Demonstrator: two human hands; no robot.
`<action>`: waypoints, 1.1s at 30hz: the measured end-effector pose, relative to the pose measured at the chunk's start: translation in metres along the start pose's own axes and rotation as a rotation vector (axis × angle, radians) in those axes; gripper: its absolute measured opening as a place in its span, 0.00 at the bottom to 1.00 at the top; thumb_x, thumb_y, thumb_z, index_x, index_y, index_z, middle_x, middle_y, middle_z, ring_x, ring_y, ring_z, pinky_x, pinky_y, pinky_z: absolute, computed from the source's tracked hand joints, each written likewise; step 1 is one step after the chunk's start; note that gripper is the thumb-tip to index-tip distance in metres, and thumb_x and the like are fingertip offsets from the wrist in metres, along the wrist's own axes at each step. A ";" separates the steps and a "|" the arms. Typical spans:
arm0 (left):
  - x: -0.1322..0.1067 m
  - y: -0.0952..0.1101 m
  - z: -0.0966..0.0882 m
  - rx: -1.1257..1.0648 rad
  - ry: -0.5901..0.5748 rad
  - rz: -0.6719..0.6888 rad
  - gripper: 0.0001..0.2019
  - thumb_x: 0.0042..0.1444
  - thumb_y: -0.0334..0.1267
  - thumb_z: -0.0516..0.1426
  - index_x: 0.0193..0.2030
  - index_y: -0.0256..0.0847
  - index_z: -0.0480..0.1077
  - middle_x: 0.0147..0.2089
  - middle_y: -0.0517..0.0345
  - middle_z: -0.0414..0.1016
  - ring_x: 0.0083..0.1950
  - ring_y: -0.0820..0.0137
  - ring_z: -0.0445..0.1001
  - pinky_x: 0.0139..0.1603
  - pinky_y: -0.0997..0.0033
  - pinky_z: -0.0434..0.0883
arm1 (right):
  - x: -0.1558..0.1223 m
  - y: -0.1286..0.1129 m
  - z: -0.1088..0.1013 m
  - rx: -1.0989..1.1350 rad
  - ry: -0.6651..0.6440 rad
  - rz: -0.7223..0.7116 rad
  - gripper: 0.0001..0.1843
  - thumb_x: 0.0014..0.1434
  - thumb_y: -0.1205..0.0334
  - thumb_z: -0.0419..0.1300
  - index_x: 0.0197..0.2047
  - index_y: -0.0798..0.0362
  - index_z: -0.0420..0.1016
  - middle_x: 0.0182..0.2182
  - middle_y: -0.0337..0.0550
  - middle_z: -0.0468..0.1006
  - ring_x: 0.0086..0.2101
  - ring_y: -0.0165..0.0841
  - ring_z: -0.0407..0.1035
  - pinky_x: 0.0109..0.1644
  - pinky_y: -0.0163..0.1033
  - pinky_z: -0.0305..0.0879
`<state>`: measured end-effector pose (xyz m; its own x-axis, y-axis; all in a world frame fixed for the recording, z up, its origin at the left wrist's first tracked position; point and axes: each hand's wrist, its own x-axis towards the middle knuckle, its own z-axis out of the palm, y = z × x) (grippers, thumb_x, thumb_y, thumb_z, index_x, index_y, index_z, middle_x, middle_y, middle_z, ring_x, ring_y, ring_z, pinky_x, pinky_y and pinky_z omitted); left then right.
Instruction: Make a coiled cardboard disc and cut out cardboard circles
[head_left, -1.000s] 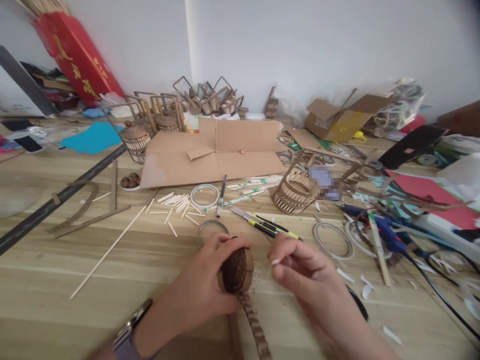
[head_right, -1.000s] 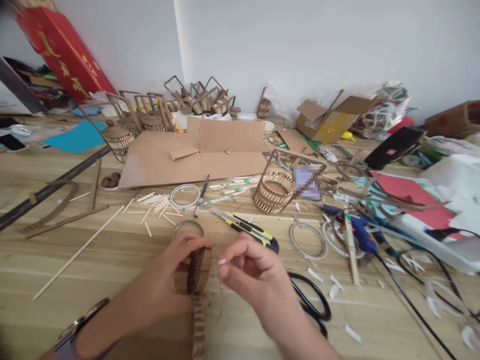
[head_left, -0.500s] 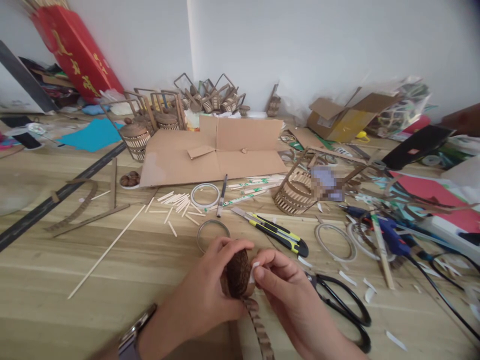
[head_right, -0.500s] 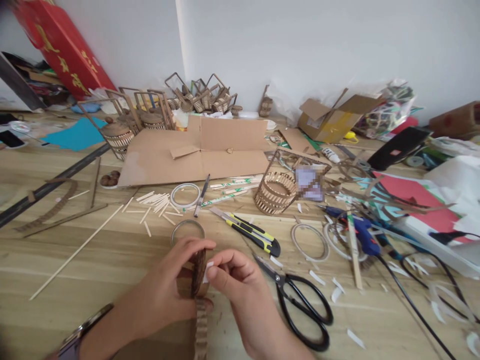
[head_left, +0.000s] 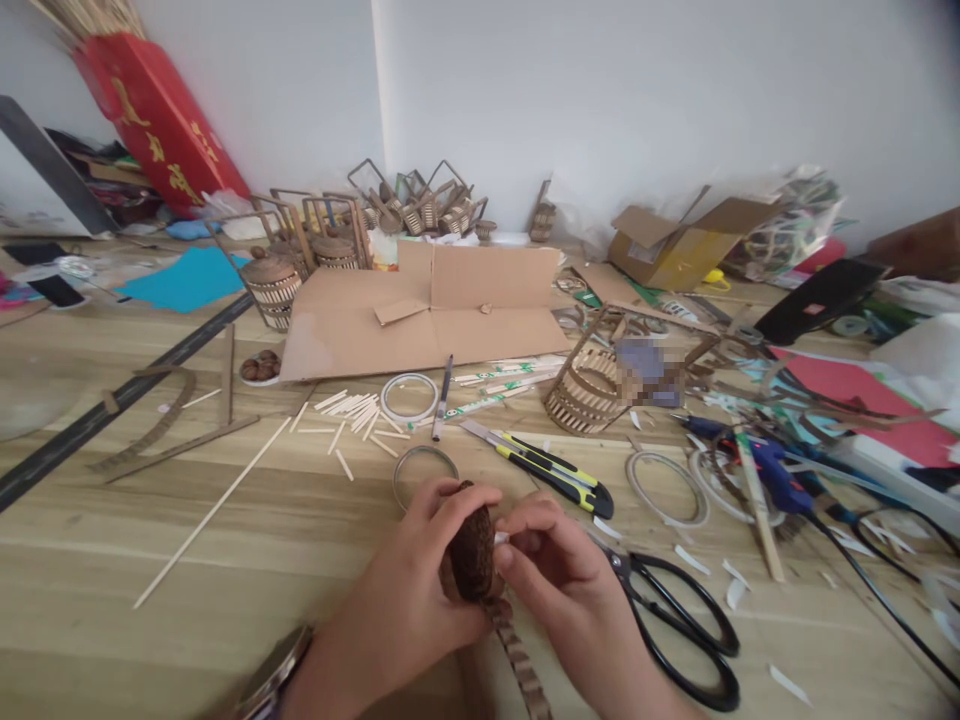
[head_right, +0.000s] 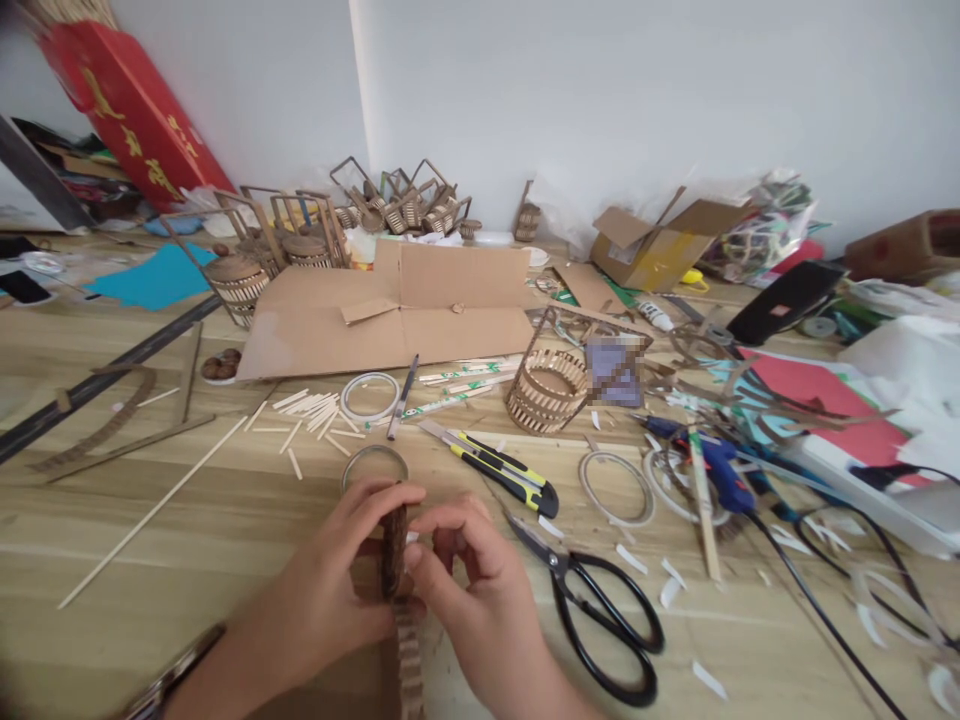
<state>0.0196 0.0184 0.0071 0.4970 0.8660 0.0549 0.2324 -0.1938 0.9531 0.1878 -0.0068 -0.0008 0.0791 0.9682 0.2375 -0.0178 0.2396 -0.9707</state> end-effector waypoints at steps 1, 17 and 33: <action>0.000 -0.001 0.000 -0.002 0.001 0.005 0.36 0.46 0.25 0.64 0.61 0.56 0.65 0.59 0.54 0.63 0.56 0.57 0.71 0.57 0.57 0.72 | 0.001 0.000 0.000 -0.024 -0.004 -0.037 0.03 0.60 0.59 0.67 0.36 0.47 0.80 0.28 0.37 0.71 0.27 0.31 0.65 0.30 0.34 0.64; -0.002 0.002 0.001 0.141 0.052 0.069 0.31 0.51 0.27 0.63 0.62 0.53 0.64 0.59 0.49 0.63 0.59 0.55 0.71 0.59 0.54 0.71 | -0.008 0.006 0.003 -0.170 -0.027 -0.114 0.07 0.65 0.67 0.60 0.44 0.44 0.74 0.31 0.36 0.71 0.28 0.30 0.66 0.30 0.34 0.64; -0.010 -0.010 0.008 0.545 0.071 0.186 0.45 0.46 0.16 0.56 0.67 0.60 0.57 0.67 0.45 0.58 0.66 0.47 0.66 0.60 0.38 0.71 | -0.009 0.016 0.009 0.178 -0.032 0.161 0.18 0.66 0.42 0.58 0.53 0.42 0.69 0.30 0.35 0.69 0.28 0.30 0.64 0.31 0.32 0.65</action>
<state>0.0187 0.0080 -0.0057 0.5179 0.8199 0.2441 0.5526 -0.5385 0.6361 0.1780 -0.0116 -0.0181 0.0292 0.9960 0.0841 -0.2036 0.0883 -0.9751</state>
